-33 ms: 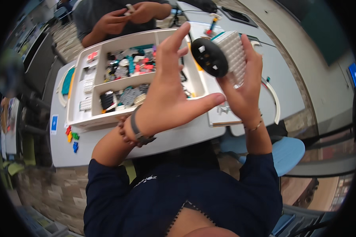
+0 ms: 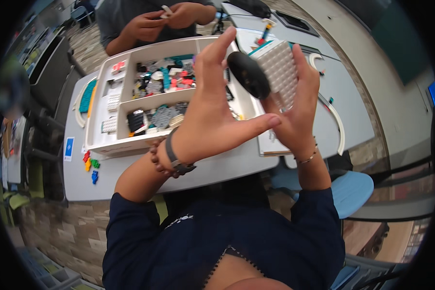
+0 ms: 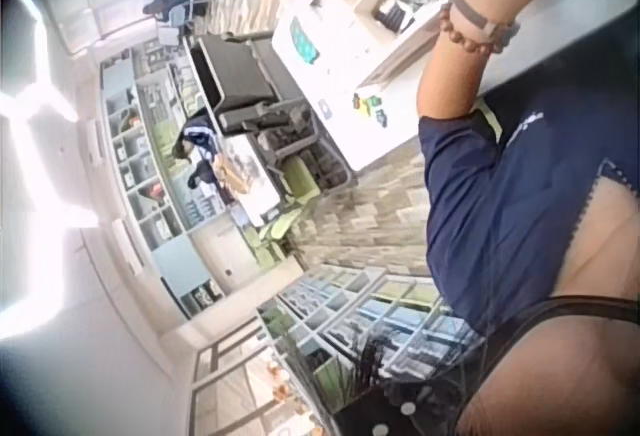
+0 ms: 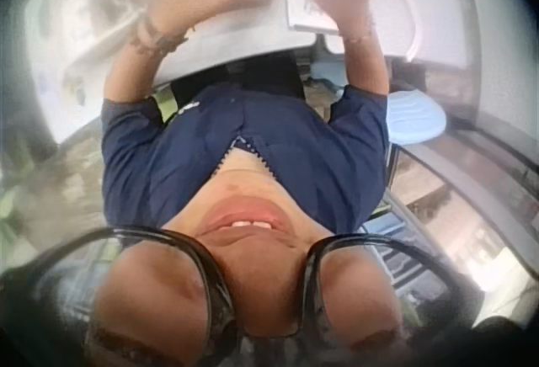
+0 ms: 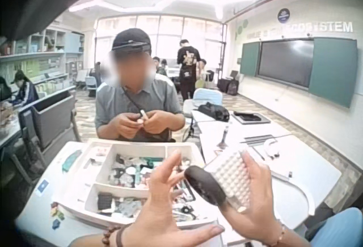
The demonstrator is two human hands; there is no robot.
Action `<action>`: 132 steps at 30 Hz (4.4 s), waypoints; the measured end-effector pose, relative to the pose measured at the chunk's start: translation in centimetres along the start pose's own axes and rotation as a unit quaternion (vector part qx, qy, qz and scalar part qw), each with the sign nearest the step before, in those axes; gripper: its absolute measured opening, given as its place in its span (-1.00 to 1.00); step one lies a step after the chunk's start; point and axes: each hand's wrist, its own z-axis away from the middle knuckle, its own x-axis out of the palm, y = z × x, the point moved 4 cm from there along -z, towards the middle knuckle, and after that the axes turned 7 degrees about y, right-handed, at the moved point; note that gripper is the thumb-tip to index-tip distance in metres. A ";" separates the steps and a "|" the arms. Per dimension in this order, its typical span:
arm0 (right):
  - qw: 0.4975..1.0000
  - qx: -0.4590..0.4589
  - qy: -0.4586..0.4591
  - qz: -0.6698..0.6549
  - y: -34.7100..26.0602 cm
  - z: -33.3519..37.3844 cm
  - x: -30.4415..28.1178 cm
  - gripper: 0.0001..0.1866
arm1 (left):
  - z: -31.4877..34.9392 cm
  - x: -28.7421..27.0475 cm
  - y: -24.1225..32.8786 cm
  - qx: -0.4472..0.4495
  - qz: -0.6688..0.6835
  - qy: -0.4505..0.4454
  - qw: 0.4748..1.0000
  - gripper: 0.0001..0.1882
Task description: The person sorts through a compartmentalized tray of small plastic building parts, picks up individual pieces, and connects them to form small assemblies. They repeatedly reach into the tray, select parts, and attach them to a growing structure on the table.
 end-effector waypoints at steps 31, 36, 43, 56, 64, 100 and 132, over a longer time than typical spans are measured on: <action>0.876 0.310 0.109 -0.353 7.1 1.5 4.8 -0.31 | -2.9 -9.8 -1.4 0.047 -0.004 0.099 0.994 -0.45; 0.858 0.330 0.010 -0.393 5.9 2.6 8.1 -0.28 | -2.5 -9.1 -2.7 -0.029 0.014 0.004 0.999 -0.49; 0.841 0.345 -0.009 -0.416 3.7 2.4 8.2 -0.28 | -2.3 -5.4 -3.2 0.040 -0.180 -0.073 0.980 -0.83; 0.907 0.243 -0.006 -0.345 2.3 2.3 8.3 -0.34 | -1.1 -2.5 -3.4 0.196 -0.295 -0.058 0.933 -0.91; 0.803 0.371 0.141 -0.444 8.2 2.6 5.3 -0.31 | -2.5 -4.4 -3.4 0.056 -0.215 -0.038 0.974 -0.90; 0.737 0.393 -0.312 -0.452 -4.8 -5.7 23.5 -0.52 | 6.9 -32.2 -8.6 -0.304 -0.160 0.160 0.926 -0.65; 0.642 0.173 -0.690 -0.287 -9.2 -7.2 44.0 -0.67 | 10.4 -32.9 -11.3 -0.310 -0.189 0.237 0.901 -0.75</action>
